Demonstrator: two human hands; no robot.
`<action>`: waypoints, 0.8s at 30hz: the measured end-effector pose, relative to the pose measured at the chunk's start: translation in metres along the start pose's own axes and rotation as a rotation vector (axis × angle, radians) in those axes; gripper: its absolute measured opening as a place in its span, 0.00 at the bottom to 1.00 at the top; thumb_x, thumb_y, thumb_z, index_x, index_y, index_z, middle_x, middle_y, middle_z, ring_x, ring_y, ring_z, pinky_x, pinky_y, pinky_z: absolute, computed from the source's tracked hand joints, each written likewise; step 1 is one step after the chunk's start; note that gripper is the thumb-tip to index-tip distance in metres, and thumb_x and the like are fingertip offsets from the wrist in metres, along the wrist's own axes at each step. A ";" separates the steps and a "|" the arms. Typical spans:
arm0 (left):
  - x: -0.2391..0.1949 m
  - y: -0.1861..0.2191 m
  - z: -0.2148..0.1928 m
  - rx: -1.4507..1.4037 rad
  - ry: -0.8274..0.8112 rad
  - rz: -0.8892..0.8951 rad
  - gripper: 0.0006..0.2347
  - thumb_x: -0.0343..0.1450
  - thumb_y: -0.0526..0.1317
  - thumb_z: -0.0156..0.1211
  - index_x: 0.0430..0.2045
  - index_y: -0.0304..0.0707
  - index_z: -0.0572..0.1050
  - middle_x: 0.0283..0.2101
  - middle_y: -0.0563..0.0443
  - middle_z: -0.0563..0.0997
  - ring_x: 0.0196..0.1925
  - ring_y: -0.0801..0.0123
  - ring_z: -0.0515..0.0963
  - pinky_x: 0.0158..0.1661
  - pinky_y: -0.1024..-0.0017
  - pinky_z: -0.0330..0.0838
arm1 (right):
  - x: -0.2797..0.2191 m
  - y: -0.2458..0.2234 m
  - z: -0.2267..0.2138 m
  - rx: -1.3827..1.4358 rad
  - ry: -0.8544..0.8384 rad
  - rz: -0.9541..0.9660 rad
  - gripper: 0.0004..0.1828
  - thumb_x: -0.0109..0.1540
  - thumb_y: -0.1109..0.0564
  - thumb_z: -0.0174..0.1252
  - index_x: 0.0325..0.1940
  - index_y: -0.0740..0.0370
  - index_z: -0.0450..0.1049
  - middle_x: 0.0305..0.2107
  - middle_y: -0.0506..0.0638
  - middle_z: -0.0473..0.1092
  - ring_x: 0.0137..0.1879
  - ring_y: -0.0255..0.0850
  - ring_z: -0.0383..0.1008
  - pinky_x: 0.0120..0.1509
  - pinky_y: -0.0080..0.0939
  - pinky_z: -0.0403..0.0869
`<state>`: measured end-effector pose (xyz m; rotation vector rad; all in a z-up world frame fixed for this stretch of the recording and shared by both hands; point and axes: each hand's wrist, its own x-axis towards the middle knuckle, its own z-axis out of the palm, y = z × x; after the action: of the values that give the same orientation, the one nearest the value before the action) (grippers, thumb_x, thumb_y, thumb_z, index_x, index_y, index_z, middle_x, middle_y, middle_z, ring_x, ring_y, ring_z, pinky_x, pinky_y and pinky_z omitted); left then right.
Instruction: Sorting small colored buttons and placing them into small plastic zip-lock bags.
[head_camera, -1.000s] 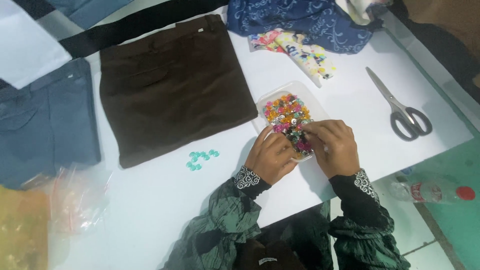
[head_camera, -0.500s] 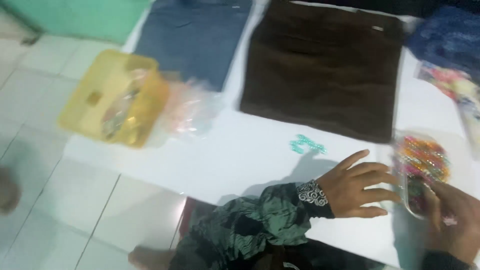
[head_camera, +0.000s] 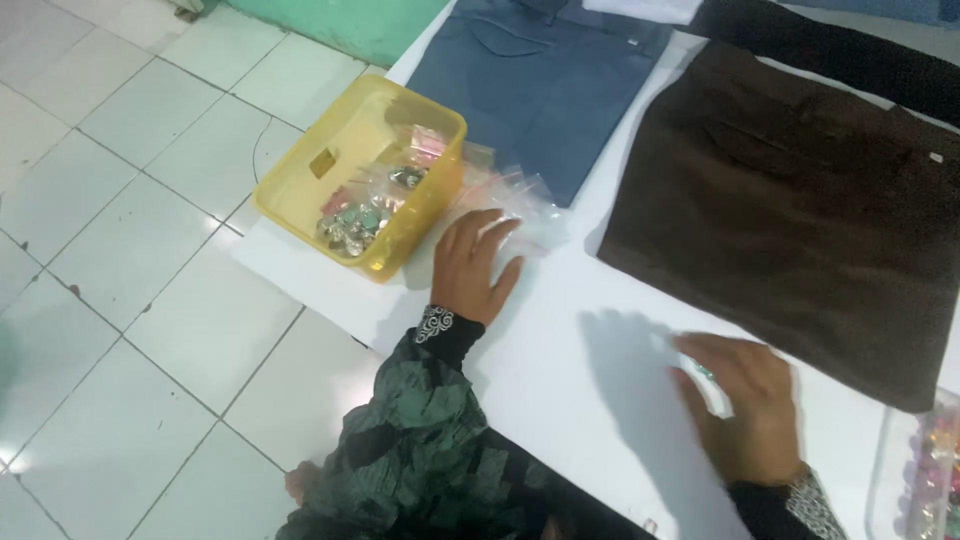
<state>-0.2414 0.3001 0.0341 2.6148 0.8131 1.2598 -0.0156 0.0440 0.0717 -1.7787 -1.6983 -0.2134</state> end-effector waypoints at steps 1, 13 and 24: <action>-0.007 -0.007 0.006 -0.001 0.003 -0.005 0.15 0.76 0.44 0.54 0.56 0.44 0.73 0.59 0.45 0.75 0.61 0.52 0.74 0.59 0.55 0.68 | 0.016 -0.007 0.016 -0.001 -0.005 -0.004 0.19 0.59 0.61 0.68 0.55 0.54 0.79 0.48 0.49 0.78 0.51 0.45 0.78 0.60 0.49 0.72; -0.024 -0.024 0.027 0.091 -0.092 -0.417 0.43 0.59 0.52 0.75 0.70 0.49 0.58 0.63 0.47 0.68 0.66 0.55 0.67 0.60 0.54 0.66 | 0.162 -0.033 0.168 0.044 -0.315 0.160 0.29 0.63 0.44 0.66 0.65 0.54 0.72 0.47 0.52 0.72 0.53 0.45 0.75 0.56 0.43 0.76; -0.016 -0.016 0.011 -0.066 -0.039 -0.442 0.39 0.65 0.50 0.72 0.70 0.44 0.56 0.63 0.41 0.66 0.68 0.48 0.65 0.60 0.49 0.64 | 0.169 -0.034 0.166 0.323 -0.021 0.245 0.06 0.61 0.54 0.70 0.38 0.54 0.78 0.32 0.47 0.73 0.38 0.41 0.76 0.41 0.35 0.74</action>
<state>-0.2472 0.3067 0.0108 2.2268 1.2309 1.0834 -0.0755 0.2745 0.0469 -1.7243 -1.4181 0.1776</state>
